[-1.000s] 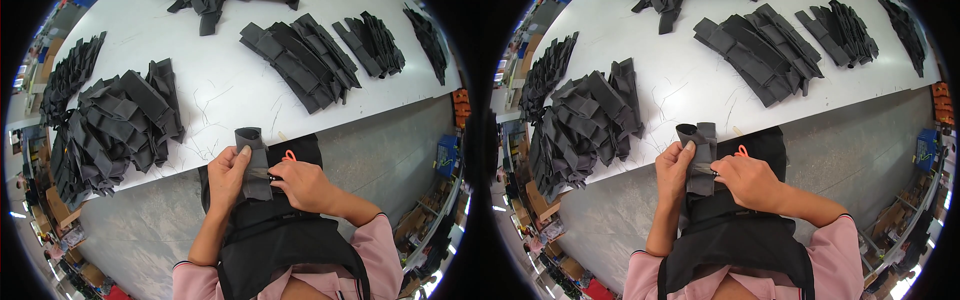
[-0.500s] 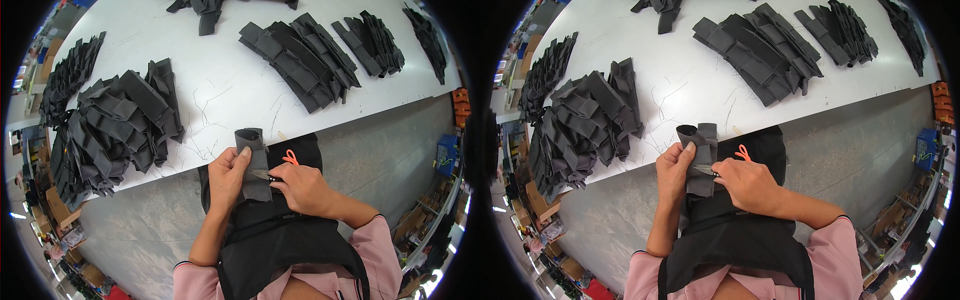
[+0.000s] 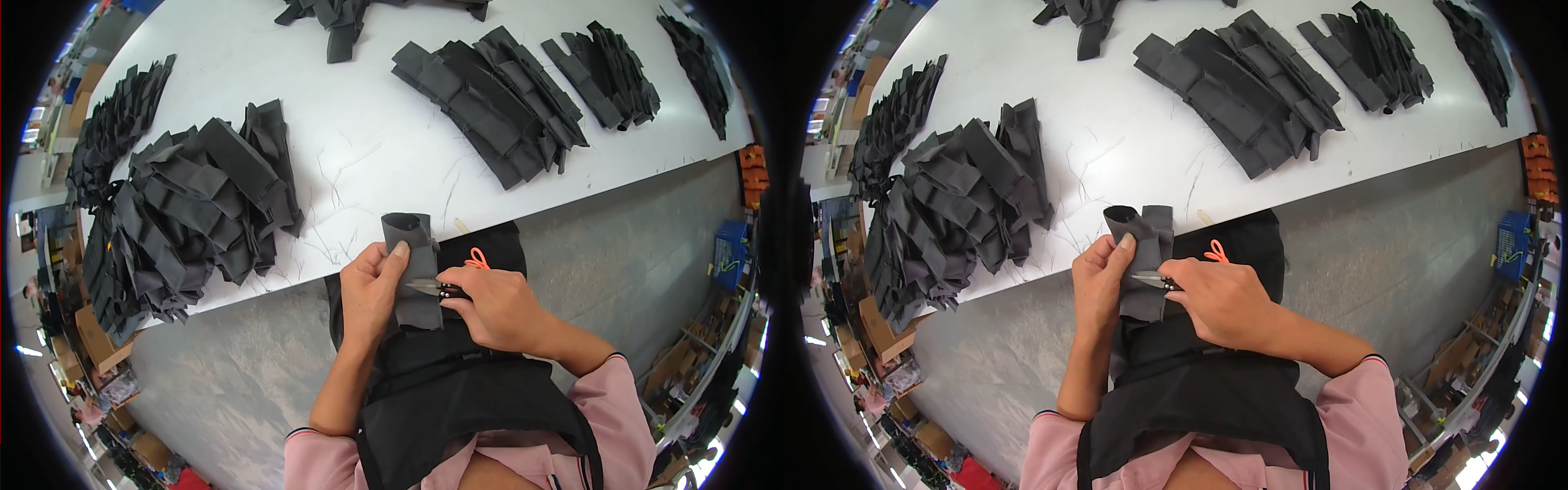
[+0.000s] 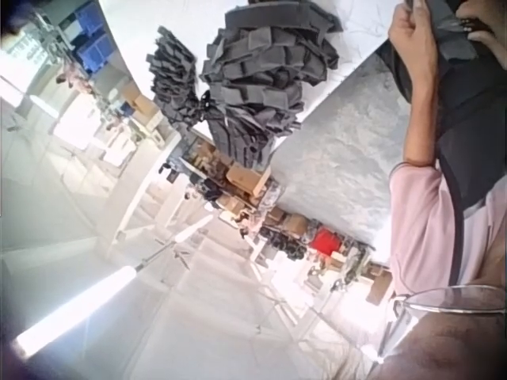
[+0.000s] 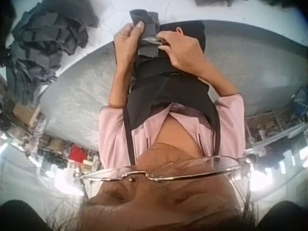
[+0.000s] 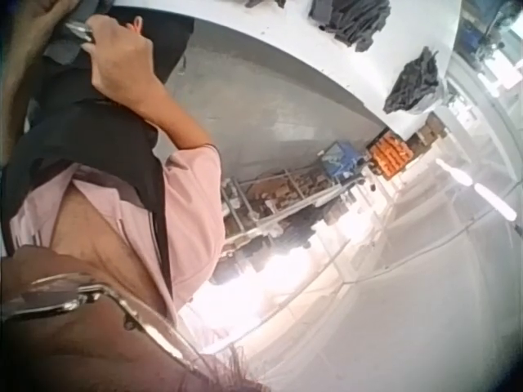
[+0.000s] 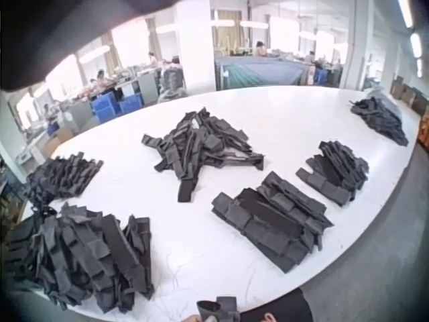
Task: The person is using small snips to trim excess threads and tidy the edges of black fabric strips in a factory setting.
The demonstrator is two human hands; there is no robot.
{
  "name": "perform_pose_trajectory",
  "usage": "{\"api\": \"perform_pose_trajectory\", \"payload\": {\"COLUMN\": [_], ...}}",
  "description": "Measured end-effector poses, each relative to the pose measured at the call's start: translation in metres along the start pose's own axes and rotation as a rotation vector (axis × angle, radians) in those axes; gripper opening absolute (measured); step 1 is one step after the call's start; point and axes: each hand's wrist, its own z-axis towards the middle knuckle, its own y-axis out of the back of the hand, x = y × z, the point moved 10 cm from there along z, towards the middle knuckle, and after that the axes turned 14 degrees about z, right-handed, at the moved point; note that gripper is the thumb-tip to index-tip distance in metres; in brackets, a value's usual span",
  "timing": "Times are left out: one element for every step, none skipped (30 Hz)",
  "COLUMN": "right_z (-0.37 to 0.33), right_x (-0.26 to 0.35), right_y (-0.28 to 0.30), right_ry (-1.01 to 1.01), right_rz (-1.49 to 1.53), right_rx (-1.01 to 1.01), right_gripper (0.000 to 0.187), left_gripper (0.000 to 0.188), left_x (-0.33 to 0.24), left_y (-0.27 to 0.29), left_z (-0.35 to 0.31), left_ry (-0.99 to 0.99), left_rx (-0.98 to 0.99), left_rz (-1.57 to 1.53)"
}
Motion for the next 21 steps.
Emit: {"api": "perform_pose_trajectory", "payload": {"right_z": [0.001, 0.001, 0.003, 0.003, -0.001, -0.004, -0.003, -0.004, -0.002, 0.000, -0.004, -0.011, -0.018, -0.023, -0.024, -0.012, -0.004, 0.004, 0.013, 0.019, 0.025], "right_x": [0.003, 0.009, 0.011, 0.015, 0.019, 0.022, 0.021, 0.007, -0.022, -0.050, -0.051, -0.043, -0.038, -0.036, -0.042, -0.043, -0.055, -0.063, -0.062, -0.058, -0.055], "right_y": [0.004, 0.008, 0.009, 0.011, 0.023, 0.032, 0.035, 0.032, 0.023, 0.011, 0.006, 0.014, 0.020, 0.026, 0.035, 0.041, 0.038, 0.034, 0.035, 0.040, 0.044], "right_ry": [0.010, 0.037, 0.066, 0.080, 0.074, 0.074, 0.047, -0.061, -0.236, -0.412, -0.362, -0.242, -0.230, -0.218, -0.201, -0.188, -0.301, -0.409, -0.396, -0.323, -0.253], "right_rz": [-0.010, 0.026, 0.072, 0.070, 0.193, 0.329, 0.355, 0.376, 0.530, 0.673, 0.581, 0.447, 0.435, 0.423, 0.436, 0.297, 0.402, 0.505, 0.507, 0.485, 0.465], "right_rx": [-0.009, -0.027, -0.039, -0.042, -0.094, -0.132, -0.130, -0.161, -0.232, -0.303, -0.234, -0.283, -0.294, -0.306, -0.334, -0.353, -0.340, -0.323, -0.326, -0.348, -0.368], "right_gripper": [0.033, 0.031, 0.029, 0.029, 0.027, 0.025, 0.021, 0.027, 0.030, 0.033, 0.036, 0.033, 0.031, 0.030, 0.025, 0.021, 0.019, 0.017, 0.017, 0.015, 0.016], "left_gripper": [0.020, 0.019, 0.018, 0.018, 0.019, 0.019, 0.024, 0.026, 0.026, 0.026, 0.026, 0.029, 0.031, 0.034, 0.037, 0.039, 0.045, 0.062, 0.078, 0.086, 0.084], "left_x": [-0.005, -0.011, -0.013, -0.014, -0.023, -0.035, -0.035, -0.014, 0.013, 0.035, 0.032, 0.016, -0.017, -0.050, -0.079, -0.107, -0.131, -0.154, -0.170, -0.173, -0.177], "left_y": [0.000, 0.003, 0.008, 0.012, 0.005, 0.003, 0.001, -0.002, 0.000, 0.001, 0.005, 0.011, 0.022, 0.036, 0.050, 0.070, 0.099, 0.126, 0.148, 0.168, 0.187], "left_z": [-0.002, -0.007, -0.008, -0.009, -0.011, -0.016, -0.010, 0.006, 0.021, 0.030, 0.024, 0.018, 0.008, -0.006, -0.012, -0.019, -0.030, -0.041, -0.050, -0.045, -0.041], "left_ry": [-0.016, -0.052, -0.083, -0.097, -0.171, -0.244, -0.311, -0.199, -0.023, 0.150, 0.098, 0.003, -0.204, -0.409, -0.563, -0.728, -0.845, -0.993, -1.020, -0.974, -0.911], "left_rx": [0.005, 0.001, -0.013, -0.020, 0.110, 0.229, 0.402, 0.483, 0.272, 0.070, 0.100, 0.145, 0.187, 0.228, 0.178, 0.065, -0.079, -0.154, -0.276, -0.341, -0.406], "left_rz": [0.000, 0.103, 0.208, 0.210, -0.134, -0.473, -0.655, -0.825, -0.854, -0.883, -0.694, -0.609, -0.568, -0.520, -0.444, -0.337, -0.185, 0.020, 0.117, 0.263, 0.472]}}
